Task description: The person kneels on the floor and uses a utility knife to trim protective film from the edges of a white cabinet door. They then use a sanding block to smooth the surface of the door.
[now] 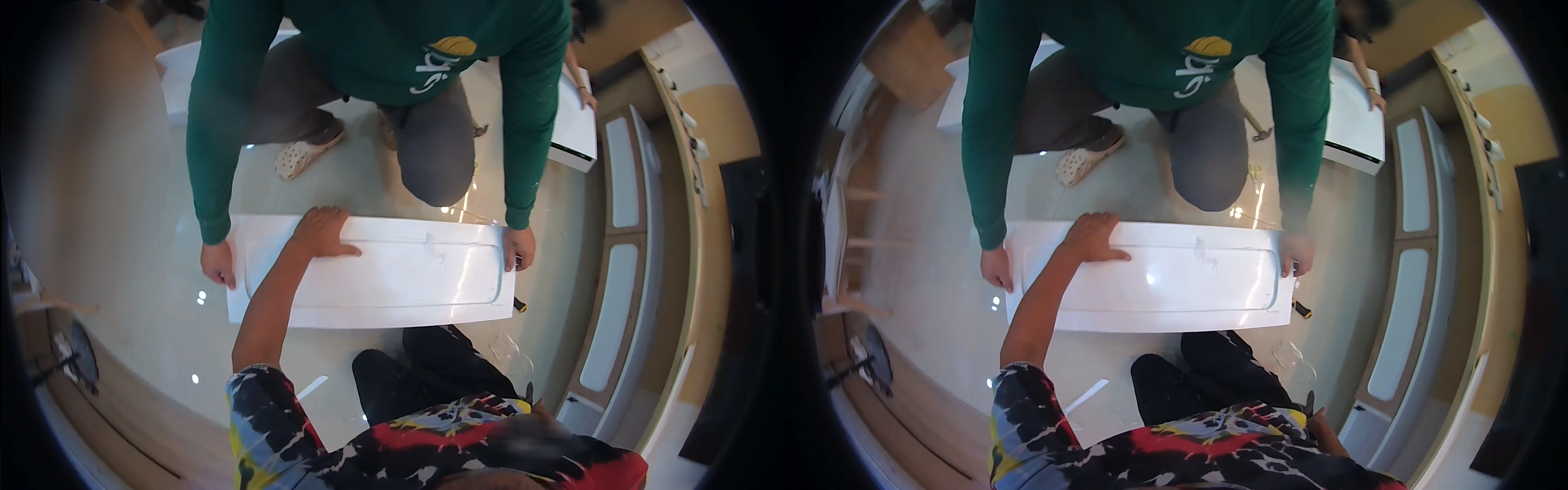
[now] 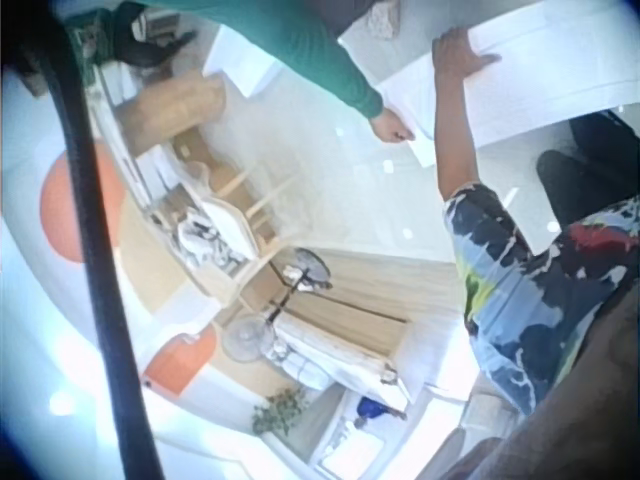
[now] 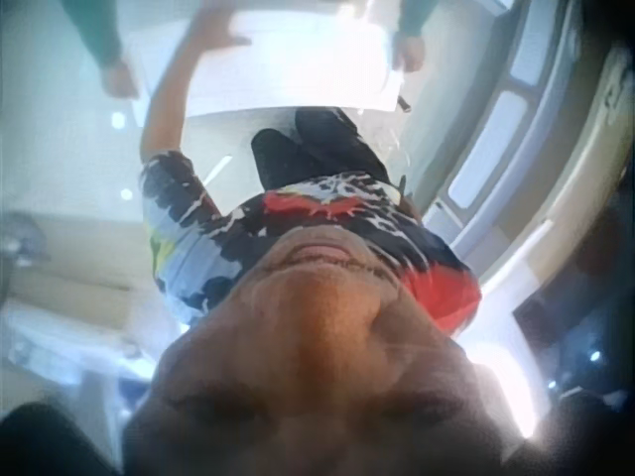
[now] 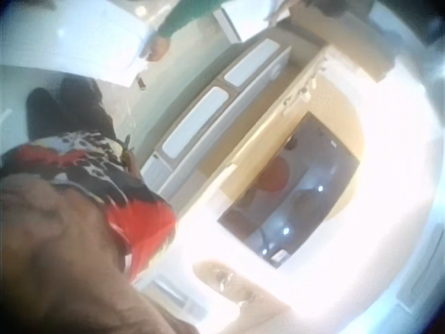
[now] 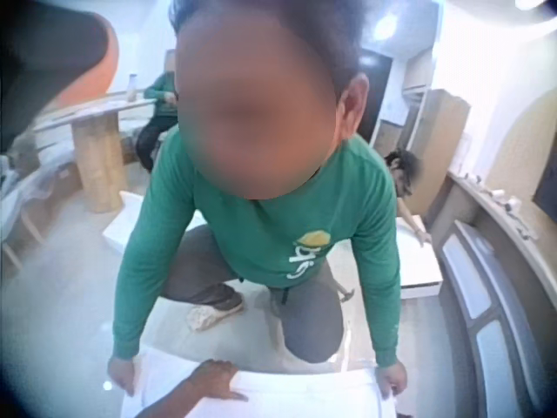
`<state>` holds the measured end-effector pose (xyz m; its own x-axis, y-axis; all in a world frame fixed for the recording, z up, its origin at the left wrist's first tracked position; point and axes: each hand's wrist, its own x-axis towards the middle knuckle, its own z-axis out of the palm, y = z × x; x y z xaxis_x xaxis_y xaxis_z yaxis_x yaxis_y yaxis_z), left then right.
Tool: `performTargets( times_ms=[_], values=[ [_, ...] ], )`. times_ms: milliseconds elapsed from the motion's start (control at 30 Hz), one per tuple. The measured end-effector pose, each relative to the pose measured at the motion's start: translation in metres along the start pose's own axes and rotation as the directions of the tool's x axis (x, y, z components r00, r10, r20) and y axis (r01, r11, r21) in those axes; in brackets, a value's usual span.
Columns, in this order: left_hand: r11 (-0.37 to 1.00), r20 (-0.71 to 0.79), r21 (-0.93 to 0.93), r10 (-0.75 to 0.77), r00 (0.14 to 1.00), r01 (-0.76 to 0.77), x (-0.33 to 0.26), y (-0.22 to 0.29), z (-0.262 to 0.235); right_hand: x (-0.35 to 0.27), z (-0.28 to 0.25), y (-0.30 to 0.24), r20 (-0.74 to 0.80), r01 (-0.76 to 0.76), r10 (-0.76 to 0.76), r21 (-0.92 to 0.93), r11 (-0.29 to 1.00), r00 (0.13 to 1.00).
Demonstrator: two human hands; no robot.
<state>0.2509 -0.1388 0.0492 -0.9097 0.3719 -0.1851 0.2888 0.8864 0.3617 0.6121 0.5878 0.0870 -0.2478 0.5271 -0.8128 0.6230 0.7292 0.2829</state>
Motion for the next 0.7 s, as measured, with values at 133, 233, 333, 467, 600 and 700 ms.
performTargets(
  times_ms=[133,233,333,467,600,700],
  values=[
    [0.992,0.011,-0.052,-0.116,0.993,0.116,-0.006,-0.013,-0.001,-0.020,0.027,-0.001,-0.130,0.053,-0.007,0.358,0.932,0.992],
    [0.987,0.015,0.021,-0.162,0.987,0.161,-0.013,-0.013,-0.004,-0.053,0.008,-0.087,-0.074,0.087,-0.049,0.718,0.690,0.996],
    [0.991,-0.020,0.045,-0.125,0.992,0.126,-0.012,0.003,0.003,-0.064,-0.031,-0.145,-0.125,0.190,-0.226,0.937,0.294,0.966],
    [0.973,-0.070,0.127,-0.183,0.981,0.191,-0.046,0.014,0.034,-0.052,-0.038,-0.232,-0.080,0.036,-0.324,0.990,-0.139,0.943],
    [0.962,-0.049,0.145,-0.228,0.973,0.232,-0.064,0.027,0.058,-0.072,-0.001,-0.299,-0.148,-0.015,-0.374,0.916,-0.401,0.915],
    [0.952,-0.119,0.164,-0.239,0.964,0.257,-0.083,0.042,0.068,-0.097,0.008,-0.339,-0.252,0.053,-0.374,0.882,-0.469,0.892]
  ],
)
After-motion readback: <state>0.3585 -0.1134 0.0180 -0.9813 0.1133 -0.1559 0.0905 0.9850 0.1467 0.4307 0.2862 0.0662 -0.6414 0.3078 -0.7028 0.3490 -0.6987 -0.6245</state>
